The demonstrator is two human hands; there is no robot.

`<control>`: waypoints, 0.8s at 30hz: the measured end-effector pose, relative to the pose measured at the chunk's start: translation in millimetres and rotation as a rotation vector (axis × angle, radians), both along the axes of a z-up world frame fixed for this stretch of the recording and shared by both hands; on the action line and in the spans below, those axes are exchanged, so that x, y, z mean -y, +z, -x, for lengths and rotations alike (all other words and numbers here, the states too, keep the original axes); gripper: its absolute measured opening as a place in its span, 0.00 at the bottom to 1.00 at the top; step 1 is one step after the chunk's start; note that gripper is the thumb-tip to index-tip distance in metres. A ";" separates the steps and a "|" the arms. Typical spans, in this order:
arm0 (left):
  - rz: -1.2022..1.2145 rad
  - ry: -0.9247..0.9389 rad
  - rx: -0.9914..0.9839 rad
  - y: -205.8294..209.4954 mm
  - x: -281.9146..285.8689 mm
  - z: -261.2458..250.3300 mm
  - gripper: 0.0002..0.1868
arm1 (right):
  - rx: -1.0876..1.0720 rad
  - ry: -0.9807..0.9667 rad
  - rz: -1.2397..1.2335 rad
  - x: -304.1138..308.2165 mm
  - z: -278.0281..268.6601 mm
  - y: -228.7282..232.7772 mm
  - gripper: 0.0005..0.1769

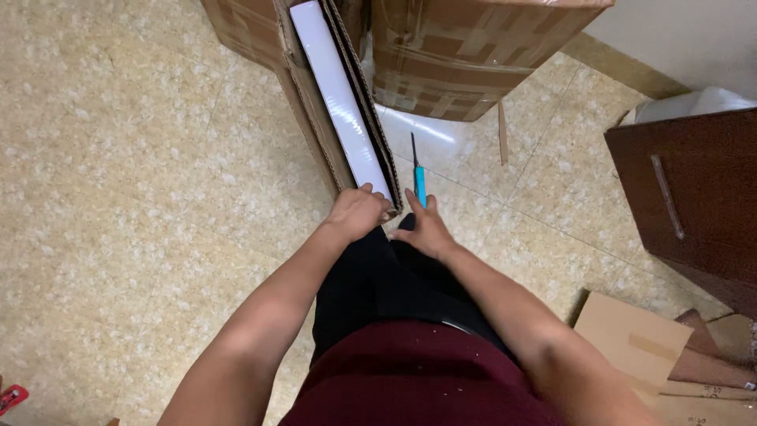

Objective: Pack and seal a cardboard box using a tape dispenser and a utility knife.

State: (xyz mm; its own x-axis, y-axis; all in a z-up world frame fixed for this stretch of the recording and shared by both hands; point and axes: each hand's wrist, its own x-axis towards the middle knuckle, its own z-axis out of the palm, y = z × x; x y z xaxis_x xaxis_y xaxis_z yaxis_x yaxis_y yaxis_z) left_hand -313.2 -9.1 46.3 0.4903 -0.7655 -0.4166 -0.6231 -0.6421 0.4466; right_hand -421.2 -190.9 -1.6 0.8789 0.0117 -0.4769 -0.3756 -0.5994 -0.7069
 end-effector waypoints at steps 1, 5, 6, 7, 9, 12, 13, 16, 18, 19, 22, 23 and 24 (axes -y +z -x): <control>0.000 0.002 -0.001 -5.6 4.5 -1.2 0.09 | -0.001 0.002 0.000 -5.0 -2.3 -13.3 0.60; 0.206 0.142 0.155 -10.0 -4.0 -0.4 0.10 | 0.024 -0.266 -0.113 -25.7 -4.0 -34.9 0.50; 0.360 0.275 0.249 -6.7 -6.2 -0.2 0.09 | 0.034 -0.330 -0.131 -24.1 -4.2 -31.7 0.47; 0.356 0.285 0.243 13.7 -9.5 1.4 0.09 | 0.025 -0.322 -0.131 -21.6 -1.7 -27.5 0.47; 0.485 0.769 0.580 55.7 -17.8 -5.2 0.19 | 0.016 -0.309 -0.049 -19.2 -7.8 -20.7 0.45; 0.422 1.355 -0.479 -18.7 -45.3 8.9 0.27 | 0.001 -0.327 -0.050 -25.5 -12.4 -8.1 0.41; 0.419 1.360 -0.479 -15.2 -38.8 18.4 0.27 | -0.002 -0.324 -0.052 -29.2 -10.0 -11.4 0.41; 0.381 1.300 -0.646 -19.1 -21.2 37.0 0.25 | 0.030 -0.303 -0.059 -34.8 -8.3 -21.5 0.35; 0.389 1.119 -0.345 -36.8 -17.8 48.1 0.21 | 0.077 -0.307 -0.026 -35.7 -7.1 -26.6 0.28; 0.384 1.127 -0.344 -32.8 -15.7 49.8 0.21 | 0.073 -0.300 -0.031 -37.7 -4.6 -27.5 0.28; 0.410 1.049 -0.314 -28.3 -9.2 46.1 0.20 | 0.136 -0.348 0.007 -38.2 -5.4 -31.2 0.23; 0.419 0.986 -0.273 -30.8 -9.3 46.3 0.21 | 0.156 -0.363 0.015 -36.8 -4.7 -32.3 0.22; 0.426 0.921 -0.232 -33.3 -10.1 45.5 0.23 | 0.176 -0.379 0.023 -36.2 -4.9 -33.5 0.20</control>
State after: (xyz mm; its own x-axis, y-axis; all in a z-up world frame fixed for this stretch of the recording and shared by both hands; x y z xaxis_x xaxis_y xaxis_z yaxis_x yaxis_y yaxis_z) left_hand -358.7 1.1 12.9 0.9021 -0.2408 -0.3580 0.1586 -0.5867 0.7942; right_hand -416.3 -154.7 -35.1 0.8871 -0.3371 -0.3152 -0.4471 -0.4582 -0.7682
